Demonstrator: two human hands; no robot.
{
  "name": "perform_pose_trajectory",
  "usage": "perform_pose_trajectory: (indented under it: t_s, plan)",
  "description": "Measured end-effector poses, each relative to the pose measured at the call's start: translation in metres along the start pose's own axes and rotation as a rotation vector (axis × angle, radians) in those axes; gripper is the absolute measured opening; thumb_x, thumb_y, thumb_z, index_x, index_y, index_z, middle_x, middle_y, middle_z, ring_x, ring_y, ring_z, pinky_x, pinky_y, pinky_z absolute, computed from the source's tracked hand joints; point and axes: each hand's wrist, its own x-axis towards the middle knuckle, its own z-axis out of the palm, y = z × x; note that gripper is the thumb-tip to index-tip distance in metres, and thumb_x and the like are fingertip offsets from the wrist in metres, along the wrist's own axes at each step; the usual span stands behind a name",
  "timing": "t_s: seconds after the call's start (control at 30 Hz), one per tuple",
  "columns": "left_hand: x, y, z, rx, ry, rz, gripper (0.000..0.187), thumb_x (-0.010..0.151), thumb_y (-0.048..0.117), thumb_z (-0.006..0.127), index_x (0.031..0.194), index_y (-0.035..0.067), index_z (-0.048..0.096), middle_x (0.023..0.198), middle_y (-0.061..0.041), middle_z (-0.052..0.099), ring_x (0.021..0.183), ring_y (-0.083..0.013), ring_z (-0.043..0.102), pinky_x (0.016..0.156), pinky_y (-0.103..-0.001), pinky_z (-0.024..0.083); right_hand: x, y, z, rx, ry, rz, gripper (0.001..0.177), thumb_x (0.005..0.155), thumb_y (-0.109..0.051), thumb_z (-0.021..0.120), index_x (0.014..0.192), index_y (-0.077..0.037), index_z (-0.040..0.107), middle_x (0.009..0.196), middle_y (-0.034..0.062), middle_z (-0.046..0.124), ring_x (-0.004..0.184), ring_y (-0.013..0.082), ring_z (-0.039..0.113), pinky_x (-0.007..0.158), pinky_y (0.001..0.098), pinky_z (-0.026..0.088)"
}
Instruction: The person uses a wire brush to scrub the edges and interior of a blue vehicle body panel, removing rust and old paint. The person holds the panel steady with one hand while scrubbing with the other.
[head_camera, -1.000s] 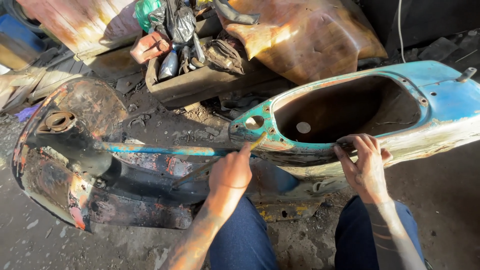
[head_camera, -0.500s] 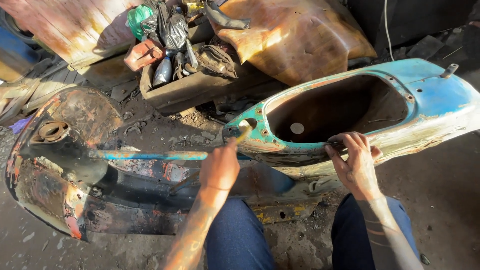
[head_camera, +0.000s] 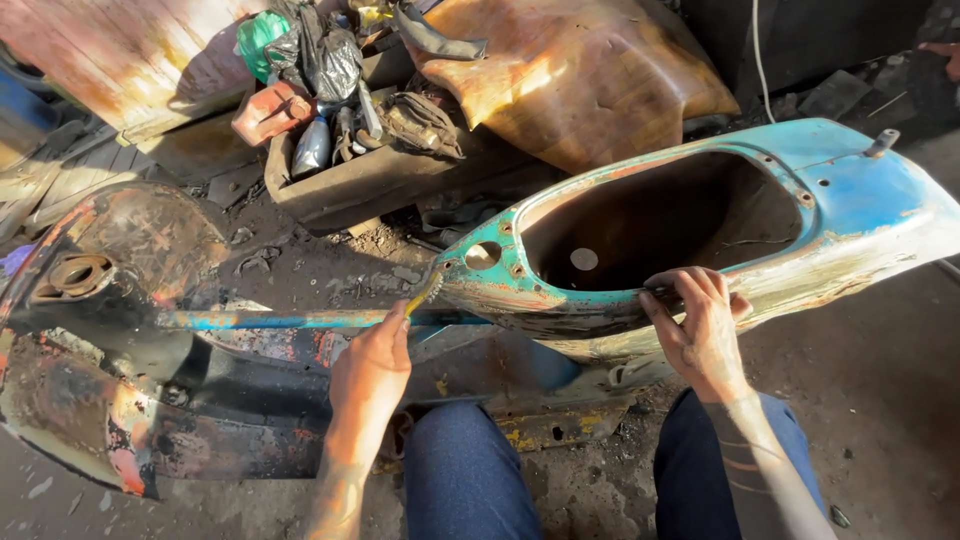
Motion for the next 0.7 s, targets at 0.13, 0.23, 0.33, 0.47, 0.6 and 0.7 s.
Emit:
perform_pose_trajectory:
  t_s: [0.13, 0.23, 0.33, 0.47, 0.6, 0.7]
  plan:
    - [0.008, -0.016, -0.001, 0.004, -0.015, -0.059, 0.045, 0.107, 0.034, 0.039, 0.146, 0.026, 0.059, 0.133, -0.013, 0.07, 0.114, -0.0471, 0.067, 0.102, -0.063, 0.053, -0.002, -0.007, -0.004, 0.034, 0.032, -0.011, 0.022, 0.099, -0.04, 0.07, 0.11, -0.022, 0.069, 0.104, -0.0008, 0.065, 0.12, 0.0234, 0.057, 0.094, 0.0452, 0.03]
    - [0.014, -0.019, 0.001, 0.132, -0.001, -0.033, 0.046, 0.107, 0.037, 0.035, 0.146, 0.03, 0.058, 0.122, -0.013, 0.074, 0.104, -0.0452, 0.073, 0.095, -0.059, 0.058, -0.002, -0.002, 0.0, 0.022, 0.025, -0.02, 0.022, 0.097, -0.041, 0.071, 0.11, -0.023, 0.068, 0.104, -0.0032, 0.063, 0.118, 0.0217, 0.056, 0.096, 0.0442, 0.03]
    - [0.019, -0.021, 0.009, 0.223, 0.029, 0.018, 0.044, 0.108, 0.033, 0.036, 0.146, 0.026, 0.058, 0.116, -0.016, 0.074, 0.099, -0.0462, 0.074, 0.092, -0.06, 0.059, -0.002, 0.008, 0.007, 0.015, 0.025, -0.014, 0.023, 0.097, -0.043, 0.071, 0.111, -0.024, 0.068, 0.105, -0.0048, 0.063, 0.119, 0.0199, 0.055, 0.097, 0.0434, 0.029]
    - [0.024, -0.021, 0.014, 0.301, 0.014, 0.047, 0.044, 0.107, 0.035, 0.036, 0.144, 0.029, 0.058, 0.11, -0.015, 0.075, 0.093, -0.046, 0.075, 0.086, -0.06, 0.06, -0.003, 0.008, 0.005, 0.02, 0.007, 0.006, 0.025, 0.097, -0.045, 0.07, 0.111, -0.024, 0.068, 0.105, -0.0041, 0.063, 0.12, 0.0208, 0.055, 0.098, 0.0454, 0.029]
    - [0.017, -0.003, 0.013, 0.334, -0.007, 0.071, 0.045, 0.107, 0.034, 0.036, 0.145, 0.025, 0.058, 0.107, -0.017, 0.075, 0.091, -0.0496, 0.074, 0.086, -0.062, 0.058, -0.002, -0.003, -0.006, 0.048, -0.012, 0.008, 0.025, 0.097, -0.044, 0.069, 0.111, -0.023, 0.069, 0.105, -0.0022, 0.064, 0.12, 0.0221, 0.056, 0.097, 0.0461, 0.029]
    - [0.02, 0.003, 0.017, 0.347, -0.024, 0.094, 0.045, 0.108, 0.031, 0.036, 0.146, 0.023, 0.057, 0.107, -0.017, 0.075, 0.092, -0.0482, 0.075, 0.085, -0.06, 0.059, -0.003, -0.001, -0.004, 0.039, -0.003, 0.011, 0.026, 0.098, -0.045, 0.069, 0.112, -0.024, 0.069, 0.105, -0.0028, 0.063, 0.121, 0.0212, 0.055, 0.098, 0.0465, 0.029]
